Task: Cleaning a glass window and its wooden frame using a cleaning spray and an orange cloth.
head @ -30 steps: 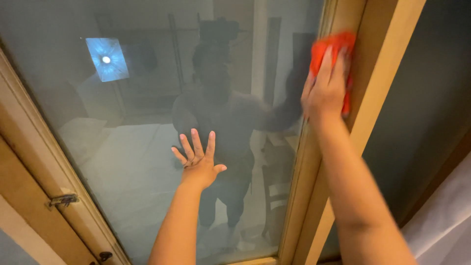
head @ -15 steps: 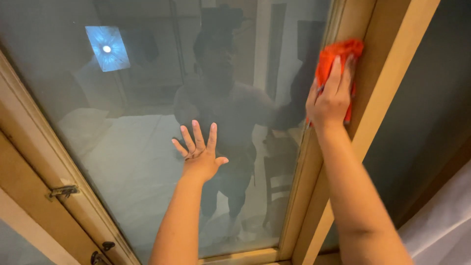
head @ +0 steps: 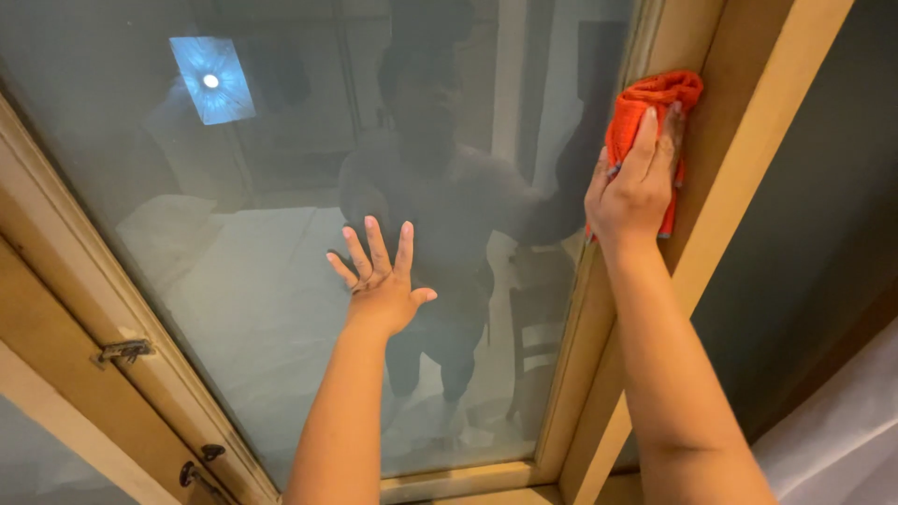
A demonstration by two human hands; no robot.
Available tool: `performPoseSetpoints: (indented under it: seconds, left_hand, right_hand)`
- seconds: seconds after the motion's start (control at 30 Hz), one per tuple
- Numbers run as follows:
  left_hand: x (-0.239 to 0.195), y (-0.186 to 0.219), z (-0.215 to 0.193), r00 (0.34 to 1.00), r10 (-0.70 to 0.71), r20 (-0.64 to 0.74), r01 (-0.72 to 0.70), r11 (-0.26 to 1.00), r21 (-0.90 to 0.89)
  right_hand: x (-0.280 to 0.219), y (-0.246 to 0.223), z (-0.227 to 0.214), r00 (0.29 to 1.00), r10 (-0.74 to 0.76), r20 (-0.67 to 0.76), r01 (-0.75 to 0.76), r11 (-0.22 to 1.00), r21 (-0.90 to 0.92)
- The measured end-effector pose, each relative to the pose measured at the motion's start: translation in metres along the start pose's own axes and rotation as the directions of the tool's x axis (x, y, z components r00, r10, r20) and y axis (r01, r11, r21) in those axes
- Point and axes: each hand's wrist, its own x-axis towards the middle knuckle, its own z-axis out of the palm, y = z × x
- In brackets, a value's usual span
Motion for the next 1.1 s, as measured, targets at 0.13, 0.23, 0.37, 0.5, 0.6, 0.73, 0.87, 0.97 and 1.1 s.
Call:
performPoseSetpoints:
  seconds: [0.13, 0.23, 0.37, 0.5, 0.6, 0.73, 0.87, 0.97, 1.1]
  left_hand:
    - [0.003, -0.003, 0.003, 1.000, -0.004, -0.004, 0.005, 1.000, 0.016]
    - [0.003, -0.002, 0.000, 1.000, -0.002, -0.011, 0.002, 1.000, 0.016]
    - [0.001, -0.003, 0.003, 1.000, 0.009, -0.025, -0.010, 1.000, -0.015]
    - [0.000, 0.000, -0.002, 0.999, 0.022, -0.036, -0.023, 0.999, -0.033]
    - [-0.003, 0.002, -0.001, 0.999, 0.027, -0.045, -0.029, 0.998, -0.054]
    - [-0.003, 0.003, -0.004, 0.999, 0.015, -0.032, -0.017, 0.998, -0.063]
    - [-0.004, 0.001, 0.000, 0.999, 0.026, -0.044, -0.029, 0.997, -0.067]
    - [-0.004, 0.003, -0.002, 0.997, 0.038, -0.064, -0.042, 0.997, -0.063]
    - [-0.002, 0.001, 0.001, 0.997, 0.041, -0.060, -0.043, 0.998, -0.035]
  right_hand:
    - [0.046, 0.030, 0.013, 0.997, -0.039, 0.073, 0.034, 0.997, 0.066]
    - [0.107, 0.049, 0.019, 0.988, 0.022, 0.156, -0.042, 0.992, 0.122]
    - [0.099, 0.016, 0.004, 0.937, 0.204, 0.285, -0.230, 0.971, 0.061]
    - [0.010, -0.003, -0.003, 0.998, 0.022, 0.055, -0.024, 0.999, 0.033]
    - [-0.028, 0.002, -0.005, 0.996, 0.022, 0.086, -0.025, 0.999, 0.025]
    - [0.025, 0.023, -0.003, 0.990, 0.000, 0.138, -0.011, 0.997, 0.080]
    - [0.051, 0.035, 0.013, 0.990, 0.020, 0.140, -0.032, 0.996, 0.084]
    - [0.020, 0.014, 0.004, 0.994, 0.056, 0.091, -0.063, 0.994, 0.085]
    - [-0.068, -0.008, -0.010, 0.985, 0.135, 0.103, -0.140, 0.989, 0.046]
